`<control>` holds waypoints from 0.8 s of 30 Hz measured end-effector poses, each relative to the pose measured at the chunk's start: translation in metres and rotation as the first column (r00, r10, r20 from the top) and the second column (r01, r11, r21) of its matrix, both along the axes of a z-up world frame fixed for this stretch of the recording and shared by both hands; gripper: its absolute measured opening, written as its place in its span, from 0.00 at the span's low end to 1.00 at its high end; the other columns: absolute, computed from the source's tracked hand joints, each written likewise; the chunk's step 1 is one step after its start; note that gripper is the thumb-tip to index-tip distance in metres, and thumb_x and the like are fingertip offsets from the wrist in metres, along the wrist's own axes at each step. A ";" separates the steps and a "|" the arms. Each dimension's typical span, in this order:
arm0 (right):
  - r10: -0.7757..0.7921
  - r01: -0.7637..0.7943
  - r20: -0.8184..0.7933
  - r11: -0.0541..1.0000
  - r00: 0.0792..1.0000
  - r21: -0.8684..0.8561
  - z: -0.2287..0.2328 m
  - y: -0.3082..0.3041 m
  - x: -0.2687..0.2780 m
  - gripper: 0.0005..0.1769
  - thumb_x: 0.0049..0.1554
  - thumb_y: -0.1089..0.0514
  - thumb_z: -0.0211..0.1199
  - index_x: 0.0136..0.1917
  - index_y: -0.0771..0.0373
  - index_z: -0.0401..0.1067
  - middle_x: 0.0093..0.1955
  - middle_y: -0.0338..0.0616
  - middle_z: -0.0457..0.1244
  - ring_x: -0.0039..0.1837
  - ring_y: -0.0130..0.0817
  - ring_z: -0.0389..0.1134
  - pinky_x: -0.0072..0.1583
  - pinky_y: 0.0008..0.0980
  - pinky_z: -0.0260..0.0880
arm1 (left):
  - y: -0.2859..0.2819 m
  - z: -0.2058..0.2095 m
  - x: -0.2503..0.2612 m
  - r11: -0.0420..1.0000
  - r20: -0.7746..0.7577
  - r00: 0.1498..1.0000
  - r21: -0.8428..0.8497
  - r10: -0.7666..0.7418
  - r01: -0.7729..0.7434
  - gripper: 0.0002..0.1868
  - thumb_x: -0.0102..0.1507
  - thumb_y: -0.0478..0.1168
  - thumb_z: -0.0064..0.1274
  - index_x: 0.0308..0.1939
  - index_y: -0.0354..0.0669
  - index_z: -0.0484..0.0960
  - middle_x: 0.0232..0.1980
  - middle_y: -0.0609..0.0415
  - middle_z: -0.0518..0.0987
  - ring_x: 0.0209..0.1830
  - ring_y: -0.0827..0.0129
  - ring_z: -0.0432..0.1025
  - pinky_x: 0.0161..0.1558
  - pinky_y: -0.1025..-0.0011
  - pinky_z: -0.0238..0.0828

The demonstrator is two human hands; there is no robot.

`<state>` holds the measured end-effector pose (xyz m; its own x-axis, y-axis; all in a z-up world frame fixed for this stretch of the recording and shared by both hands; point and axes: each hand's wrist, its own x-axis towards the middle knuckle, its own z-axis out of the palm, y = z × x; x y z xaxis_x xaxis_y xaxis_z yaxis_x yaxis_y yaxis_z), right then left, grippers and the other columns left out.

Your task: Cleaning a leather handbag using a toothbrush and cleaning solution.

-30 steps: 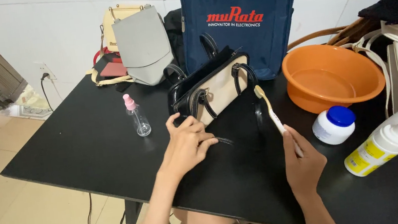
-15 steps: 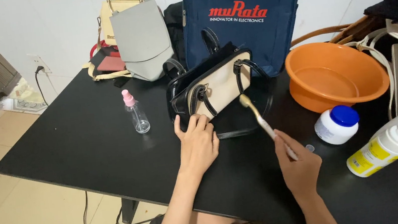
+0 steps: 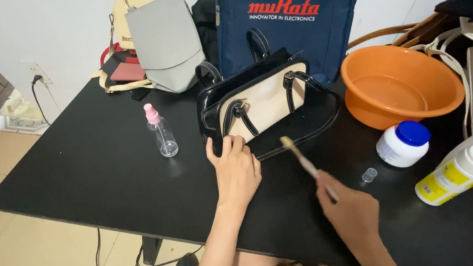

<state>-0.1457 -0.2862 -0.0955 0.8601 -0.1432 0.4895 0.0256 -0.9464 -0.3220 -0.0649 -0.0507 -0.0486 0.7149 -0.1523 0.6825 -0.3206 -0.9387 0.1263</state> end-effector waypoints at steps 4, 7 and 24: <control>-0.165 0.170 -0.058 0.979 0.985 0.111 0.021 0.007 -0.005 0.14 0.61 0.47 0.63 0.59 0.41 0.82 0.29 0.33 0.69 0.29 0.29 0.66 0.36 0.34 0.62 | 0.001 -0.001 -0.001 1.000 0.005 1.000 0.004 -0.007 0.007 0.08 0.60 0.37 0.51 0.27 0.42 0.81 0.43 0.57 0.73 0.54 0.61 0.66 0.71 0.38 0.47; -0.011 0.007 0.042 0.996 0.999 0.091 0.011 0.010 -0.006 0.16 0.59 0.50 0.64 0.60 0.45 0.81 0.28 0.33 0.69 0.27 0.26 0.64 0.35 0.33 0.61 | 0.001 -0.002 -0.001 0.999 0.013 1.000 -0.025 -0.019 0.019 0.08 0.60 0.35 0.51 0.26 0.40 0.81 0.41 0.57 0.73 0.52 0.62 0.66 0.71 0.38 0.48; 0.307 -0.320 0.091 0.927 0.947 0.195 0.014 0.005 -0.012 0.19 0.53 0.55 0.69 0.59 0.50 0.81 0.49 0.32 0.75 0.31 0.19 0.69 0.34 0.26 0.68 | 0.000 -0.003 -0.001 1.000 -0.005 1.000 -0.011 0.001 -0.001 0.09 0.62 0.39 0.51 0.29 0.42 0.83 0.43 0.59 0.75 0.54 0.63 0.66 0.69 0.42 0.51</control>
